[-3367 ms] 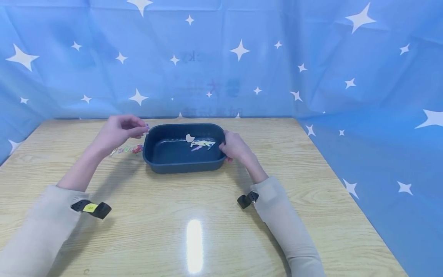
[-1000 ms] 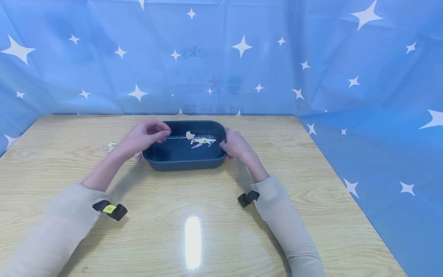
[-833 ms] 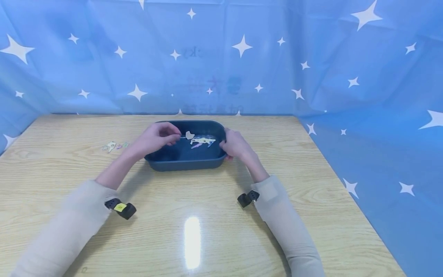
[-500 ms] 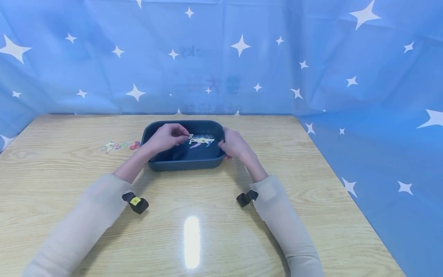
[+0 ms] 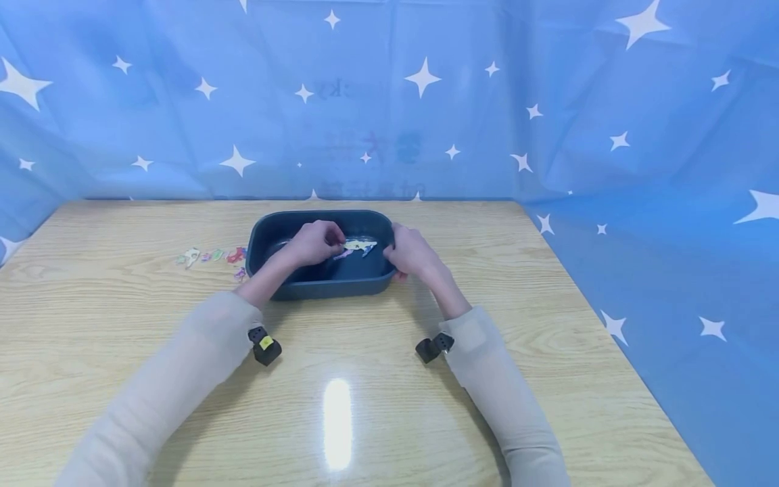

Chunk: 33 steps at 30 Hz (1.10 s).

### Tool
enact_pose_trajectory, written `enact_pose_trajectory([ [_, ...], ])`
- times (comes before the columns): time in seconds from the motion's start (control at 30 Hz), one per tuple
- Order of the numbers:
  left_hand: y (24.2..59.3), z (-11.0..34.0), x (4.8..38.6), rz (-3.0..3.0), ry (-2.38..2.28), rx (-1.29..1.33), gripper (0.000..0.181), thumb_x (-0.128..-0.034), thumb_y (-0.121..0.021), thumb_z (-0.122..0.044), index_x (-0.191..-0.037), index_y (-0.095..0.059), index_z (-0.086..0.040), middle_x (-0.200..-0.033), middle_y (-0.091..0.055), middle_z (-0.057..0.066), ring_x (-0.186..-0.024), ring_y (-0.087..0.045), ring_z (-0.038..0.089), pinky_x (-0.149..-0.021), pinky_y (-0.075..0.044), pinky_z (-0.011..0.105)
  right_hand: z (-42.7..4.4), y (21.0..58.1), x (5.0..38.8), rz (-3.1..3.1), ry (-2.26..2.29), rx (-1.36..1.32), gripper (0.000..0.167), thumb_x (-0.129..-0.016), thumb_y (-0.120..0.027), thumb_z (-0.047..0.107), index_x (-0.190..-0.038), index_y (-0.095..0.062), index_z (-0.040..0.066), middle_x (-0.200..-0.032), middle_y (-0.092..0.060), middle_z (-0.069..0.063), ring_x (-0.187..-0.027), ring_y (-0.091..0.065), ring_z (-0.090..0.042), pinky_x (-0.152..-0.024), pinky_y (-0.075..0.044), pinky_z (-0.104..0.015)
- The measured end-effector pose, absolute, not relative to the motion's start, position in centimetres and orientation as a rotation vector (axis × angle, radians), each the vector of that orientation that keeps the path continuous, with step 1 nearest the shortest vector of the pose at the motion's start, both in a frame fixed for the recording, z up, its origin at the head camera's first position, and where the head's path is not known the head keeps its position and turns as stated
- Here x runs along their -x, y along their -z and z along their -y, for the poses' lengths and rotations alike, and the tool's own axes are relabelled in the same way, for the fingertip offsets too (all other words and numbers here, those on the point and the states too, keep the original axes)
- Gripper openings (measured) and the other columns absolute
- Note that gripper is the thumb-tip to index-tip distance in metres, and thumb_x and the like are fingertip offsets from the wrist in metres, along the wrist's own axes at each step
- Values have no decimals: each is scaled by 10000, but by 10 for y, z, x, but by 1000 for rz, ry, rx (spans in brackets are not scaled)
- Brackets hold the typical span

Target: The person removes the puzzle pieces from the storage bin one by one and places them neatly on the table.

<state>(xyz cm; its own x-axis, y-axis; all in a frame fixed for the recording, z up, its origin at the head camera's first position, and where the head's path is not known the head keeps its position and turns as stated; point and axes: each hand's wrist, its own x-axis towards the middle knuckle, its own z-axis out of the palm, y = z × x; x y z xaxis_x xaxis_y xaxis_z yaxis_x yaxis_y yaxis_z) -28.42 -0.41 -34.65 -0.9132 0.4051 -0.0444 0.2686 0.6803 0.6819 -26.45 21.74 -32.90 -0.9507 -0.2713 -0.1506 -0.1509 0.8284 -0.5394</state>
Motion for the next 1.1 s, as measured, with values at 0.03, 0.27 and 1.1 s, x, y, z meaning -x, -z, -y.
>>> enact_pose_trajectory([
  [0.03,347,3,285,-2710,-1025,-533,158,-990,-616,-47,-1129,-648,21,-1116,-663,161,-991,-622,275,-888,-520,380,-218,329,265,-2788,796,330,639,-998,-441,42,-1569,-175,-70,-677,-665,-154,-446,-626,-180,-556,-586,-389],
  [0.27,349,1,288,-2748,-941,-494,132,-961,-670,-59,-1082,-652,-10,-1044,-659,127,-859,-580,237,-809,-493,357,-216,326,265,-2779,809,321,638,-1005,-438,48,-1573,-170,-63,-660,-659,-150,-451,-627,-188,-574,-590,-410],
  [1.1,335,11,279,-2635,-617,-647,74,-955,-679,-113,-965,-696,-42,-978,-648,71,-871,-590,220,-844,-505,375,-217,328,263,-2773,803,315,631,-1012,-438,59,-1571,-174,-65,-616,-639,-127,-464,-634,-203,-591,-592,-408],
])
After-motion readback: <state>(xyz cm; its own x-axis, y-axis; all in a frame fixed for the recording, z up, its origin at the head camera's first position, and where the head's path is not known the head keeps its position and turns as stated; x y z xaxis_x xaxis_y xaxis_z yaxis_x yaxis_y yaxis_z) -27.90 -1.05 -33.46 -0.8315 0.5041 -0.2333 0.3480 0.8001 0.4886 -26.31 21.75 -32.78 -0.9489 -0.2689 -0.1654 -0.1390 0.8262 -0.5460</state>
